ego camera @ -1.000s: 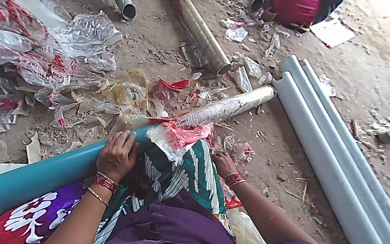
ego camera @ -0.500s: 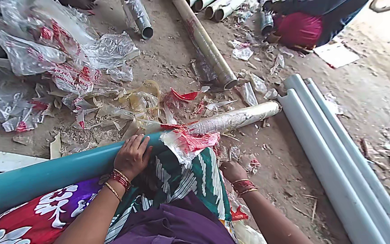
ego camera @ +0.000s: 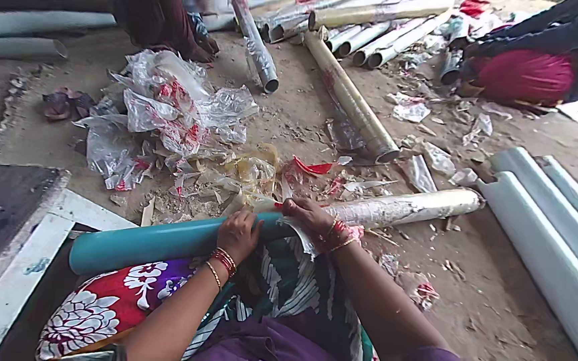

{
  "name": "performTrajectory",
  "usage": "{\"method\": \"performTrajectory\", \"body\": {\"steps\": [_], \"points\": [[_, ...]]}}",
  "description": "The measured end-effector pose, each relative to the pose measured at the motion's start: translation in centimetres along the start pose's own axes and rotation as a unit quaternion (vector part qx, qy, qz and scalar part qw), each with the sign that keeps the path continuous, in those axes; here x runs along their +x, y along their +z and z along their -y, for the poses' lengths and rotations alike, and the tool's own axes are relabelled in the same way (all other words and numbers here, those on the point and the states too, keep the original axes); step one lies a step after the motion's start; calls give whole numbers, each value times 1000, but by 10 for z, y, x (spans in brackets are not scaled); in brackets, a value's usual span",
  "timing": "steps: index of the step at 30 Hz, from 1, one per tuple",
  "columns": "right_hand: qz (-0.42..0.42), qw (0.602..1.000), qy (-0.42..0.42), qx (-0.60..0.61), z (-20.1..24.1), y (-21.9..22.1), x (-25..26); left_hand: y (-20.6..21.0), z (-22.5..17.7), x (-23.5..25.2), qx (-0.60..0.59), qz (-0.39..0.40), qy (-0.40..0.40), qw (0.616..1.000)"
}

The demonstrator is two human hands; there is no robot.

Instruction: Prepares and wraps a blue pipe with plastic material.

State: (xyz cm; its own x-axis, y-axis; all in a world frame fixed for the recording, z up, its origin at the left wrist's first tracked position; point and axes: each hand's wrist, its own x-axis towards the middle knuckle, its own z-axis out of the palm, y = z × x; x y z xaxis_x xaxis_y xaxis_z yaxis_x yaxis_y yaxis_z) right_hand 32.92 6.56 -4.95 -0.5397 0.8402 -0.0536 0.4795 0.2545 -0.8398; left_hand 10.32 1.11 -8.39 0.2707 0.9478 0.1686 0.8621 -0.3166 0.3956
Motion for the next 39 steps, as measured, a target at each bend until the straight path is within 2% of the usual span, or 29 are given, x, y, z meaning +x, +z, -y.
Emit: {"method": "performTrajectory", "body": {"steps": [2, 5, 6, 8, 9, 11, 15, 21, 26, 34, 37, 39], "points": [[29, 999, -3, -25, -1, -11, 5, -18, -20, 24, -11, 119, -56, 991], [35, 996, 77, -35, 6, -16, 10, -28, -52, 60, -42, 237, -103, 965], [11, 995, 100, -5, 6, -14, 9, -28, -61, 64, -56, 260, -126, 956], [-107, 984, 105, 94, -7, -6, 2, -19, -73, 67, -31, 288, -152, 945], [-166, 969, 98, 153, -9, -3, 0, -12, -74, 68, 7, 291, -151, 945], [-229, 946, 99, 206, -7, -2, -5, -3, -74, 70, 44, 300, -161, 939], [-309, 921, 72, 225, -8, 5, -6, 2, -75, 76, 55, 310, -193, 929], [-410, 857, 71, 304, -2, 8, -18, 4, -82, 79, 68, 305, -213, 926], [-434, 835, 40, 337, -4, 10, -25, 9, -85, 76, 74, 293, -213, 929], [-416, 816, 54, 397, -19, 1, -40, 21, -92, 61, 113, 253, -184, 943], [-397, 784, 42, 476, -21, -10, -44, 9, -102, 57, 133, 269, -167, 939], [-409, 769, 43, 489, -25, -22, -47, 33, -88, 51, 138, 207, -148, 957]]}}
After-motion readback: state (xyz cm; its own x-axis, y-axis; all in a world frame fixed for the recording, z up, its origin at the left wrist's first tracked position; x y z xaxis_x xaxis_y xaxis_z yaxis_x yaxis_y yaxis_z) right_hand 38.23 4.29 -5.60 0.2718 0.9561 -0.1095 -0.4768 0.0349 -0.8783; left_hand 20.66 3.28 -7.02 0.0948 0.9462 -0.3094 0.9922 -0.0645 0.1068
